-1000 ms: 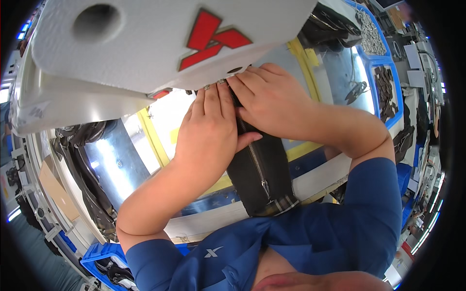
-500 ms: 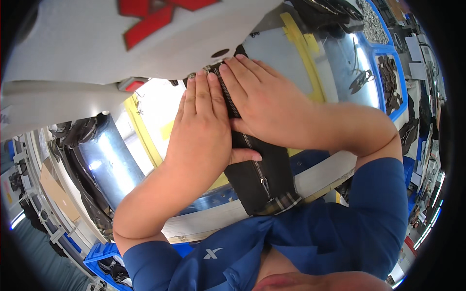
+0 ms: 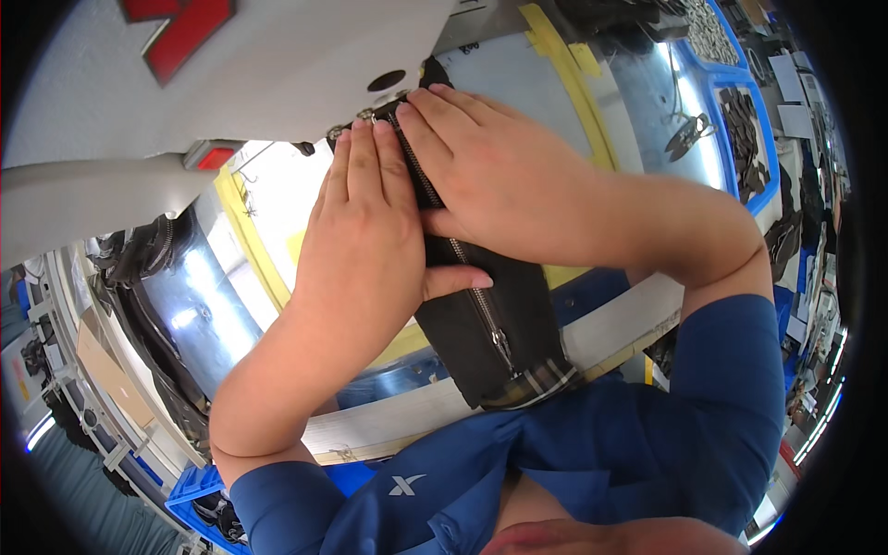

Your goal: The person operates an industrial sewing machine to stitch a zipper onto a small fabric pouch. They repeatedly align the zipper, sew along the edge, and then flip the pouch to sew the opposite side. The person handles the pouches one at a time, moving finished items aside and picking up new ones from a pile.

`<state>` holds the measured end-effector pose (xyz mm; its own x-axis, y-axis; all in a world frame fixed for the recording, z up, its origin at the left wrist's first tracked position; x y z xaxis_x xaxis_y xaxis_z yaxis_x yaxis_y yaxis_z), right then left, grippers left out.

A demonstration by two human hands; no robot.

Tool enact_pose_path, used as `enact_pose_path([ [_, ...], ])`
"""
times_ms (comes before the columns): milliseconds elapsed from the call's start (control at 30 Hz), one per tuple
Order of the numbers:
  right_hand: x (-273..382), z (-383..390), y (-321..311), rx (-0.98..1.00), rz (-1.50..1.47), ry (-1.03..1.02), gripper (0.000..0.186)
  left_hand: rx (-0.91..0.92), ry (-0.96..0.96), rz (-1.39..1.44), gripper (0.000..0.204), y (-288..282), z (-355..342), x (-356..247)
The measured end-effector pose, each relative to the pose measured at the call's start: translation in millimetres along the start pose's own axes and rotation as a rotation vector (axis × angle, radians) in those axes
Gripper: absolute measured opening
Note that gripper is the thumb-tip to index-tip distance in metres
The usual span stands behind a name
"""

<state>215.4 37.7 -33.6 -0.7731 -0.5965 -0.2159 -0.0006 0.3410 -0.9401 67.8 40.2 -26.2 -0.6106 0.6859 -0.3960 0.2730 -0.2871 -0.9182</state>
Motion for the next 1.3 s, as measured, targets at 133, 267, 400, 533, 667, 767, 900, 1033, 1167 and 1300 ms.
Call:
enact_pose_path([
  [133,-2,-2,-3,-0.019,-0.051,0.062,0.073,-0.083,-0.016,0.047,0.127,-5,-2,3],
  [267,-3,-3,-5,0.002,-0.042,0.077,0.075,-0.104,-0.015,0.041,0.122,-5,-6,4],
  [400,-3,-3,-4,-0.003,-0.038,0.081,0.076,-0.098,-0.031,0.035,0.12,-7,-6,5],
  [533,-2,-4,-2,0.014,-0.047,0.102,0.078,-0.116,-0.012,0.03,0.12,-7,-6,4],
  [667,-2,-4,-1,0.007,-0.011,0.1,0.078,-0.11,-0.027,0.025,0.12,-6,-7,4],
  [767,-2,-3,-1,0.009,-0.001,0.097,0.077,-0.098,-0.037,0.028,0.12,-6,-7,4],
  [900,-3,-2,0,0.014,0.008,0.087,0.077,-0.109,-0.008,0.019,0.118,-5,-6,4],
  [1033,-3,-4,1,0.058,-0.06,0.08,0.079,-0.106,0.018,-0.015,0.113,-5,-6,4],
  [1167,-3,-6,-8,0.133,-0.048,0.086,0.082,-0.016,-0.008,0.121,0.111,-18,-2,8],
  [1300,-2,-9,-14,0.154,0.007,0.045,0.085,0.044,-0.239,0.121,0.092,-53,23,26],
])
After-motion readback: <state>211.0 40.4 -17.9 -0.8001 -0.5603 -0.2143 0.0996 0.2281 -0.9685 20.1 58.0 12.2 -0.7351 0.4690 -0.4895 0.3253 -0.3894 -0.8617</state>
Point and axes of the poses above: each hand's wrist, its own z-axis away from the middle knuckle, its own y-axis out of the palm, x = y × z, the point moved 4 cm from there along -z, towards the middle knuckle, and after that the axes turned 15 degrees about z, right-handed, at the moved point
